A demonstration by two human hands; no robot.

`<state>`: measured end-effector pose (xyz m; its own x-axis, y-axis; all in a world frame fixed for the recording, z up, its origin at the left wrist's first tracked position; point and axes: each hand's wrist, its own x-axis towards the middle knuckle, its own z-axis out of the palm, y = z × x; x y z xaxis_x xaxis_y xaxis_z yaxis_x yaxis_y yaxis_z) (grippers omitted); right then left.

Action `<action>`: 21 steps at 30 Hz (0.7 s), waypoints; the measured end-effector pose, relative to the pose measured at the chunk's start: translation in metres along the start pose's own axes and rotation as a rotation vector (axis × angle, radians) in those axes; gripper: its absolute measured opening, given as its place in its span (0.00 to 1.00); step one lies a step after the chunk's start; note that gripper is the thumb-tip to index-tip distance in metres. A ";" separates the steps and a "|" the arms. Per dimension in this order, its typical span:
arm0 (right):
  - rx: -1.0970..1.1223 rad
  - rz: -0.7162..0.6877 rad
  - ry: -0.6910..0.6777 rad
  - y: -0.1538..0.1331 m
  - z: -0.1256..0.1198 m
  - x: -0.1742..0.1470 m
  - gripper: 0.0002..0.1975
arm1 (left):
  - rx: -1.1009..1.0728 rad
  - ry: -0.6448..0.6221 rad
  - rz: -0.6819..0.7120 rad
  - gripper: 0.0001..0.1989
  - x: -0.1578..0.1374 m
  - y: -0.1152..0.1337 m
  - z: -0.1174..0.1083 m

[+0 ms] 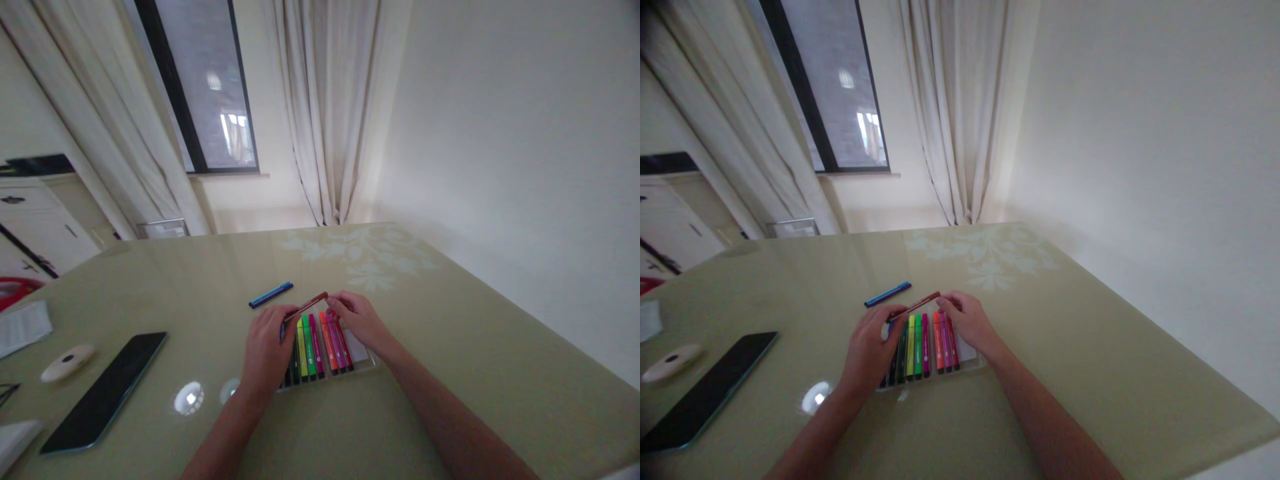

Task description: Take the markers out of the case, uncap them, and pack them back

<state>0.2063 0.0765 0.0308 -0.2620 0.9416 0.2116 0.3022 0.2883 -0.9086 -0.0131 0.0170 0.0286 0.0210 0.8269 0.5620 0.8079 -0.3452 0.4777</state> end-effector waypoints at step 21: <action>0.219 0.262 0.022 0.010 -0.036 0.006 0.13 | 0.028 -0.543 0.371 0.26 -0.034 0.041 0.022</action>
<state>0.2409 0.0910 0.0363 -0.1812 0.9829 -0.0340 0.1518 -0.0063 -0.9884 0.0320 -0.0158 0.0144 0.5891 0.7645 0.2618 0.7048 -0.6446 0.2964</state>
